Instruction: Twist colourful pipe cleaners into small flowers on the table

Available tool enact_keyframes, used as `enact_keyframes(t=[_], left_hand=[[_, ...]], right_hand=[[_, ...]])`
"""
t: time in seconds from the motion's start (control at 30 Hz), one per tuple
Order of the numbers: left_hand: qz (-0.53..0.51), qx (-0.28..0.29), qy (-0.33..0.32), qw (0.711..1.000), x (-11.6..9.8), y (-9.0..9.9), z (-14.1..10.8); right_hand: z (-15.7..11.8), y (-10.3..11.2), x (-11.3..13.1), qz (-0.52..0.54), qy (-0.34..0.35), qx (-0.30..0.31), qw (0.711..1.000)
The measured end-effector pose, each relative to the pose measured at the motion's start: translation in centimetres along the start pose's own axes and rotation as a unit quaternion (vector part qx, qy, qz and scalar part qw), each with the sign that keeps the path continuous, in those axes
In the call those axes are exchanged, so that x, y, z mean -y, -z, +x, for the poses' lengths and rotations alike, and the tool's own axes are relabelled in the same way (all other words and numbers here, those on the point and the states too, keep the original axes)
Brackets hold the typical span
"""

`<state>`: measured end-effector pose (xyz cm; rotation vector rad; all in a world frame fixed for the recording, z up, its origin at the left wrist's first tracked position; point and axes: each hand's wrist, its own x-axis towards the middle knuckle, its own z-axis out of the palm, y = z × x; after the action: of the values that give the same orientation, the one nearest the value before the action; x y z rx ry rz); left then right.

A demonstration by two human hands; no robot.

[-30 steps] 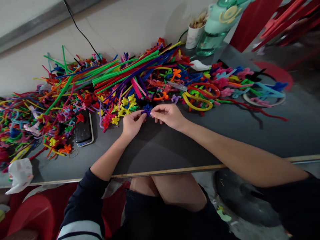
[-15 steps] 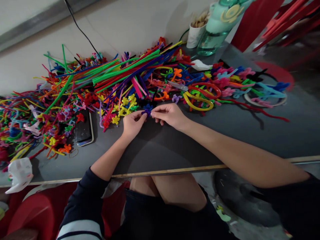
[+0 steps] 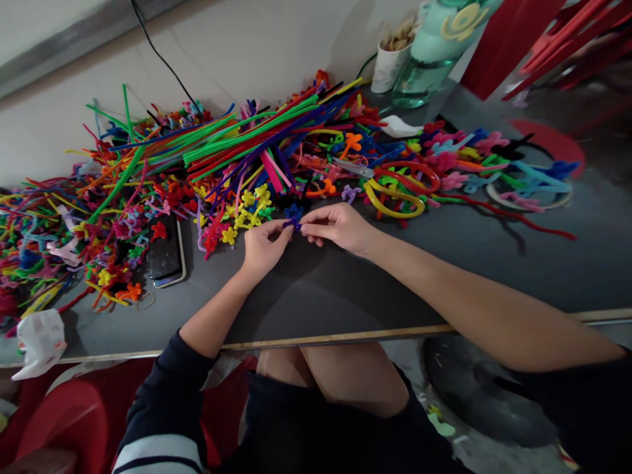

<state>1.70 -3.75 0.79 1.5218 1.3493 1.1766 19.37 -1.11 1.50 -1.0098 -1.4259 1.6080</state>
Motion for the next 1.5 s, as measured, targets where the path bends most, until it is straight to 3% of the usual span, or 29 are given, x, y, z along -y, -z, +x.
enact_keyframes(t=[0.2,0.43,0.77,1.07,1.2,1.5], left_hand=[[-0.002,0.016,0.001,1.000,0.4,0.0,-0.2],[-0.007,0.031,0.011,0.999,0.6,-0.1,-0.2],[-0.088,0.010,0.052,0.995,0.6,0.0,0.7],[-0.137,0.004,0.061,0.989,1.0,-0.4,0.8],[-0.145,0.005,0.046,0.988,1.2,-0.4,0.8],[-0.116,0.028,0.044,0.992,1.5,-0.3,0.8]], right_hand=[[0.3,0.2,-0.6,0.041,-0.032,0.031,0.998],[0.5,0.7,-0.8,0.006,-0.054,0.070,0.996],[0.2,0.0,0.2,-0.012,0.006,-0.031,0.999],[0.2,-0.3,-0.3,-0.027,0.029,-0.042,0.998],[0.4,-0.2,-0.3,-0.026,0.011,-0.057,0.998],[0.5,-0.1,0.0,-0.024,-0.025,-0.023,0.999]])
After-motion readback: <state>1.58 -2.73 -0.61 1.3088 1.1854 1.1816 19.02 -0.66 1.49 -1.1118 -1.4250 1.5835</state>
